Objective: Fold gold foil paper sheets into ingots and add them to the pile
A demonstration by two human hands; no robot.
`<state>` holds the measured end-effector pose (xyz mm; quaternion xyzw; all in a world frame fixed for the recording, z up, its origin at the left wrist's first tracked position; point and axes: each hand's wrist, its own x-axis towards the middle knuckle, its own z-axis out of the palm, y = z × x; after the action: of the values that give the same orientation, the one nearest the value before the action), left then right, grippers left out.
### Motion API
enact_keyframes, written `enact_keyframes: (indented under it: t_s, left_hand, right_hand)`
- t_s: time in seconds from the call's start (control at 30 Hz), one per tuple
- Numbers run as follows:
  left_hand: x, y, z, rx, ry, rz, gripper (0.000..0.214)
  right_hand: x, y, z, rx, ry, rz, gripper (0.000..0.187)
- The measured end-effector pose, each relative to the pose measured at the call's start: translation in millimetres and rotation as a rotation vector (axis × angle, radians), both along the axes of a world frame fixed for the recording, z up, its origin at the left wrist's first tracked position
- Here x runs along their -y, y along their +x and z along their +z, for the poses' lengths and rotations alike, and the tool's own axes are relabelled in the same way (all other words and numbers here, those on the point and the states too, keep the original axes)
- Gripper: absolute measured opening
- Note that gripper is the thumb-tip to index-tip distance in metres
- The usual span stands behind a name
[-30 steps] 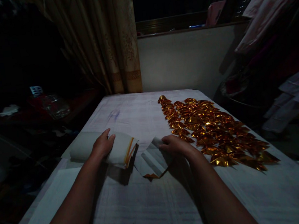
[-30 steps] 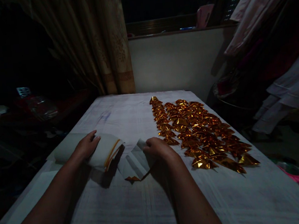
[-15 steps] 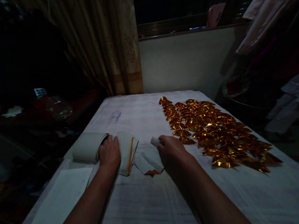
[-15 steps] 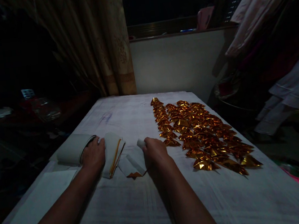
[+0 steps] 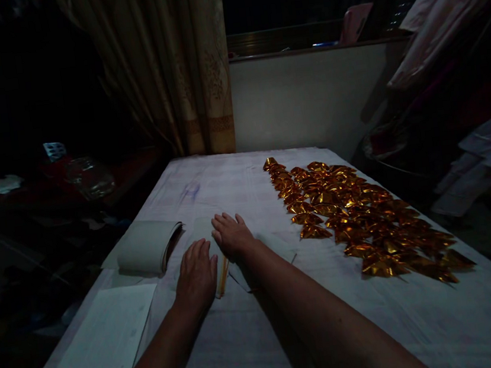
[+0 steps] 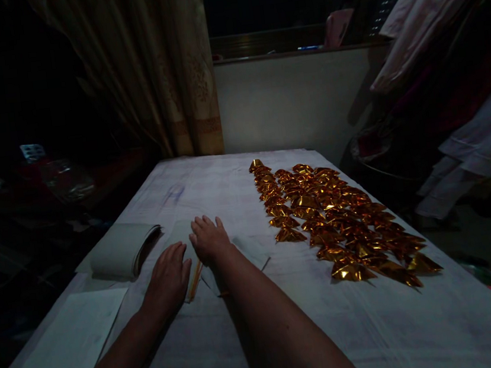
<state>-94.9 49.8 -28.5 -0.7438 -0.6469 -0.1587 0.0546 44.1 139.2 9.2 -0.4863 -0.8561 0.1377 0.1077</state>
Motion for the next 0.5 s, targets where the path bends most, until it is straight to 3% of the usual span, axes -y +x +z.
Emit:
enact_keyframes:
  t_s: [0.2,0.5]
  left_hand:
    - [24,-6,-5.6,-0.085,-0.127,-0.172,0.06]
    - [15,0,3.9,-0.068,-0.231,-0.122,0.059]
  right_hand:
    - [-3,0,-7.4,0.016,0.004,-0.034,0.049]
    - [-6,-1,-1.7,0.033,-0.021,-0.042,0.047]
